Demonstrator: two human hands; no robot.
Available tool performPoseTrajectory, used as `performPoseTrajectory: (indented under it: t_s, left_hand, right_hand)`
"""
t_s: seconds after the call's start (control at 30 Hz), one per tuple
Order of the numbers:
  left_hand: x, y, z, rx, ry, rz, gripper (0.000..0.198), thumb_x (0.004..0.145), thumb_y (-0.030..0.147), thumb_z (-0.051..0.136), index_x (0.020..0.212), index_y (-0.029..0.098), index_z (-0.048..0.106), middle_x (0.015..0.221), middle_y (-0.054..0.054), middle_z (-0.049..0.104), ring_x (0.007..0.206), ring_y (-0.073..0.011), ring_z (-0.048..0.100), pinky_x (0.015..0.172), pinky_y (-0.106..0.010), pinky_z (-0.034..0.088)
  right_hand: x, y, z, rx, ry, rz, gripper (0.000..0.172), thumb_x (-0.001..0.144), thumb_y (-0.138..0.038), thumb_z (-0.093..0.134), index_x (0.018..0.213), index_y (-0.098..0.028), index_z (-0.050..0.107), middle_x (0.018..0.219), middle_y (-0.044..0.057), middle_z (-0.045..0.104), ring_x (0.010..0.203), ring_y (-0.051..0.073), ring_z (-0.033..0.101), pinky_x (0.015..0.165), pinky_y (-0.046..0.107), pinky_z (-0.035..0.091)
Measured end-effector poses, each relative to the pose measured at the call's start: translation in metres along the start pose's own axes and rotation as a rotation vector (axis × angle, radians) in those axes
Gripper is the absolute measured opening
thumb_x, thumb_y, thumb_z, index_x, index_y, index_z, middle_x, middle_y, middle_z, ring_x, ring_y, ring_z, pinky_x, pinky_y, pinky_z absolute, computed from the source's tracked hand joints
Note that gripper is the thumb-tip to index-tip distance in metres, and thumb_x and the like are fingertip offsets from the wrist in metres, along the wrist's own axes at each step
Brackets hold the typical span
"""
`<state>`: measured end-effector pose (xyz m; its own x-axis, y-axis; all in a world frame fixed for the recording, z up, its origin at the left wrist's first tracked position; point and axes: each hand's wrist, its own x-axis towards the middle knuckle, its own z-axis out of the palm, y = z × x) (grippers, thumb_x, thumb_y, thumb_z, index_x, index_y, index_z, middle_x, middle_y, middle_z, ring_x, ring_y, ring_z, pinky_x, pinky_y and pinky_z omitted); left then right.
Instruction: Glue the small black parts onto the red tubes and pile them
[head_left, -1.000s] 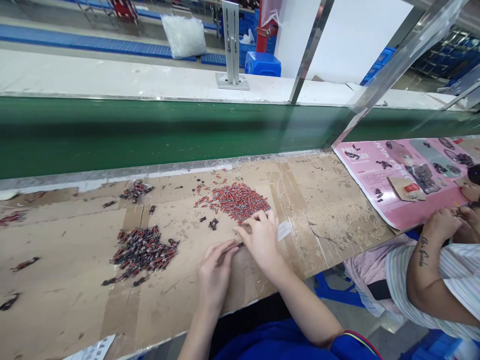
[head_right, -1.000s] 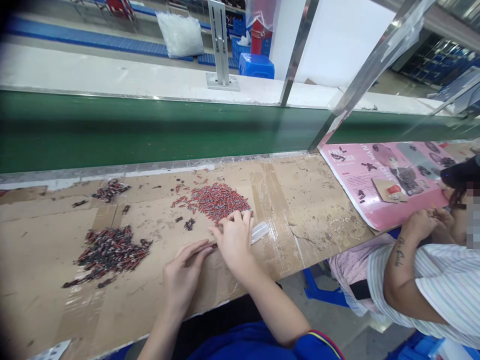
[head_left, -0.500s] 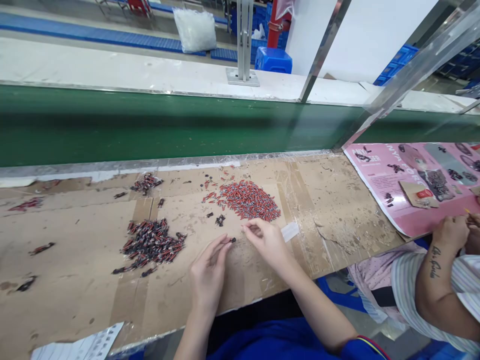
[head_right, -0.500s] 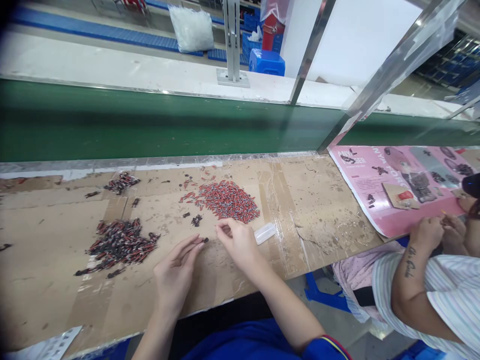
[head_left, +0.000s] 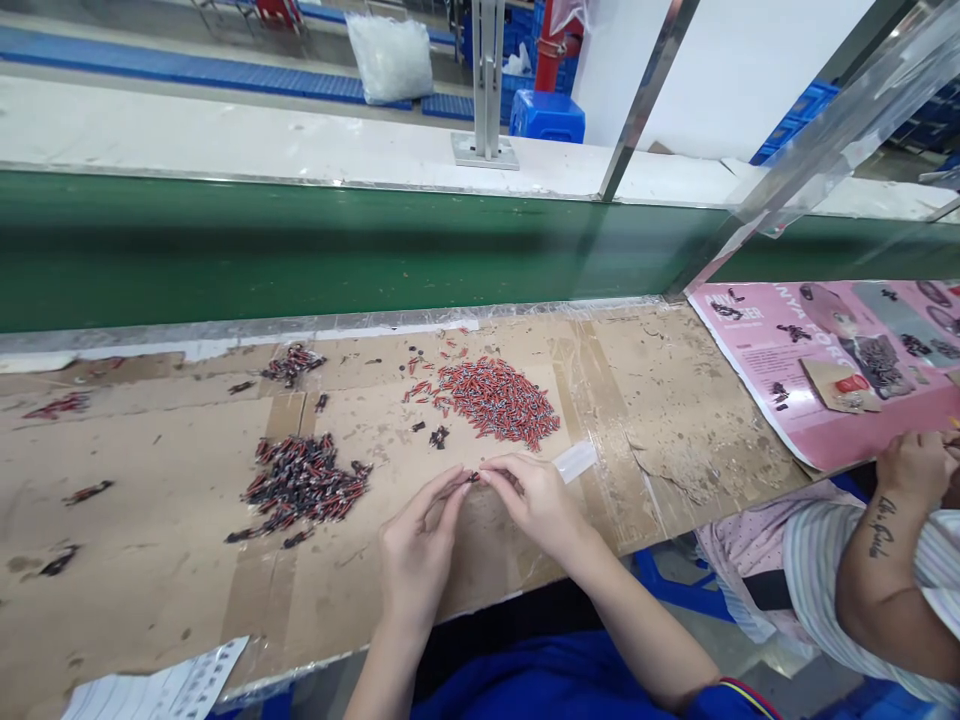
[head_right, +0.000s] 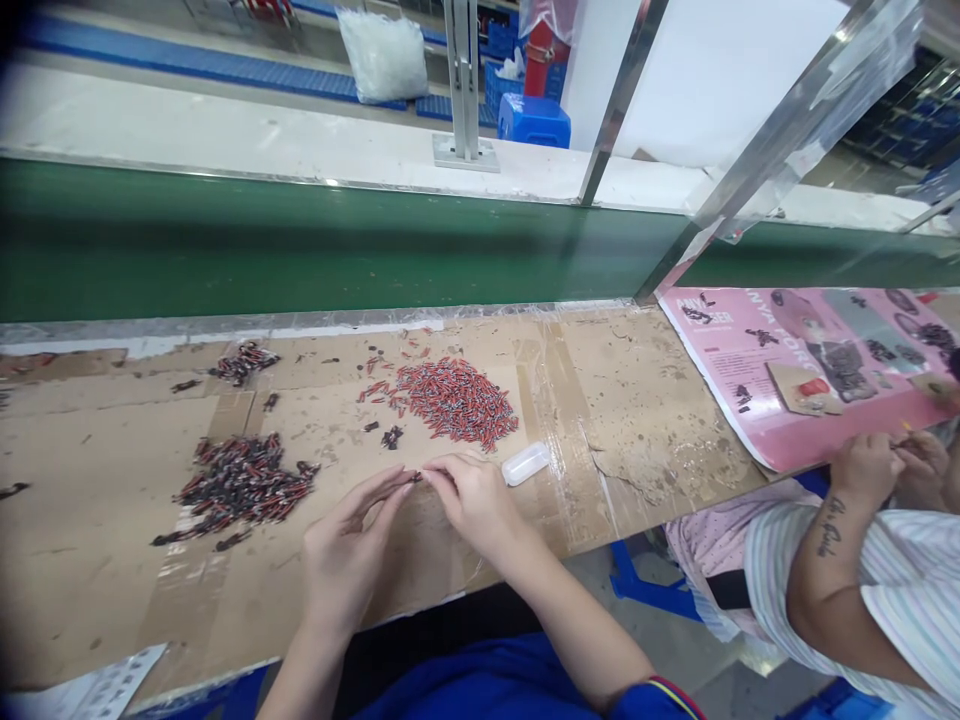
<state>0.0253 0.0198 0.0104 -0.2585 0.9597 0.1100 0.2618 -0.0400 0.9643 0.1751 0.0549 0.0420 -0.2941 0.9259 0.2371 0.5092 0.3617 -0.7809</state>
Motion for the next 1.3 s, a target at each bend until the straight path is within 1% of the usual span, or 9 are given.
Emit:
performPoseTrajectory:
  t_s: [0.13,0.3,0.57,0.73,0.93,1.03,1.13,1.23,1.3]
  left_hand:
    - [0.001,0.001,-0.001,-0.069,-0.017,-0.051,0.027,0.077,0.041,0.069,0.095,0.02,0.073,0.094,-0.008,0.077,0.087,-0.0223,0.074,0.086,-0.038,0.061]
    - [0.006,0.006,-0.001,-0.214,-0.055,-0.196,0.037,0.068,0.046,0.075,0.09,0.016,0.072,0.088,-0.01,0.077,0.082,-0.0248,0.074,0.081,-0.039,0.063]
    - [0.009,0.013,-0.003,-0.368,-0.083,-0.383,0.048,0.055,0.039,0.084,0.092,0.012,0.071,0.083,-0.012,0.077,0.081,-0.0271,0.075,0.081,-0.04,0.063]
    - [0.01,0.018,-0.006,-0.379,-0.055,-0.432,0.051,0.051,0.037,0.086,0.093,0.011,0.071,0.082,-0.012,0.077,0.08,-0.0268,0.075,0.08,-0.039,0.063]
    - [0.01,0.025,-0.006,-0.422,-0.057,-0.495,0.048,0.048,0.034,0.087,0.088,0.012,0.071,0.081,-0.011,0.077,0.081,-0.0261,0.075,0.083,-0.038,0.062]
    - [0.011,0.028,-0.005,-0.445,-0.064,-0.524,0.048,0.046,0.033,0.088,0.085,0.012,0.071,0.08,-0.011,0.077,0.081,-0.0266,0.074,0.083,-0.038,0.062]
    - [0.012,0.029,-0.005,-0.458,-0.048,-0.546,0.047,0.043,0.032,0.088,0.082,0.012,0.07,0.078,-0.011,0.077,0.079,-0.0262,0.074,0.08,-0.037,0.062]
    - [0.012,0.032,-0.006,-0.466,-0.035,-0.565,0.045,0.041,0.03,0.088,0.078,0.012,0.069,0.074,-0.01,0.076,0.074,-0.0248,0.074,0.074,-0.034,0.063]
    - [0.013,0.034,-0.005,-0.469,-0.034,-0.577,0.043,0.04,0.029,0.088,0.075,0.012,0.069,0.072,-0.009,0.076,0.072,-0.0237,0.074,0.071,-0.031,0.062]
  right_hand:
    - [-0.001,0.001,0.0,-0.033,-0.024,-0.068,0.018,0.095,-0.018,0.055,0.09,-0.018,0.072,0.083,0.007,0.075,0.079,0.019,0.068,0.073,0.03,0.053]
    - [-0.002,0.0,0.002,-0.054,-0.029,-0.11,0.019,0.096,-0.017,0.054,0.09,-0.017,0.072,0.082,0.007,0.074,0.078,0.019,0.067,0.074,0.03,0.052]
    - [-0.004,-0.005,-0.001,-0.097,-0.029,-0.126,0.019,0.096,-0.017,0.053,0.089,-0.017,0.071,0.082,0.006,0.074,0.079,0.018,0.066,0.075,0.03,0.052]
    - [-0.004,-0.007,0.001,-0.164,0.002,-0.2,0.02,0.096,-0.015,0.052,0.091,-0.016,0.071,0.082,0.007,0.074,0.079,0.018,0.067,0.074,0.029,0.053]
    - [-0.002,-0.008,-0.002,-0.157,0.058,-0.285,0.026,0.098,-0.018,0.048,0.088,-0.012,0.072,0.077,0.009,0.074,0.071,0.019,0.065,0.07,0.031,0.055]
    - [-0.002,-0.01,-0.004,-0.13,0.075,-0.293,0.028,0.098,-0.019,0.048,0.088,-0.012,0.073,0.076,0.01,0.074,0.07,0.019,0.066,0.069,0.031,0.055]
    - [-0.003,-0.012,-0.006,-0.023,0.08,-0.2,0.024,0.096,-0.022,0.054,0.087,-0.014,0.075,0.075,0.008,0.075,0.069,0.018,0.067,0.068,0.03,0.055]
    - [-0.004,-0.011,-0.006,0.201,0.052,0.031,0.018,0.09,-0.029,0.064,0.084,-0.017,0.077,0.078,0.007,0.076,0.069,0.018,0.07,0.066,0.029,0.056]
    - [-0.005,-0.009,-0.005,0.384,0.019,0.195,0.019,0.084,-0.035,0.07,0.084,-0.018,0.078,0.081,0.007,0.077,0.072,0.019,0.072,0.066,0.03,0.058]
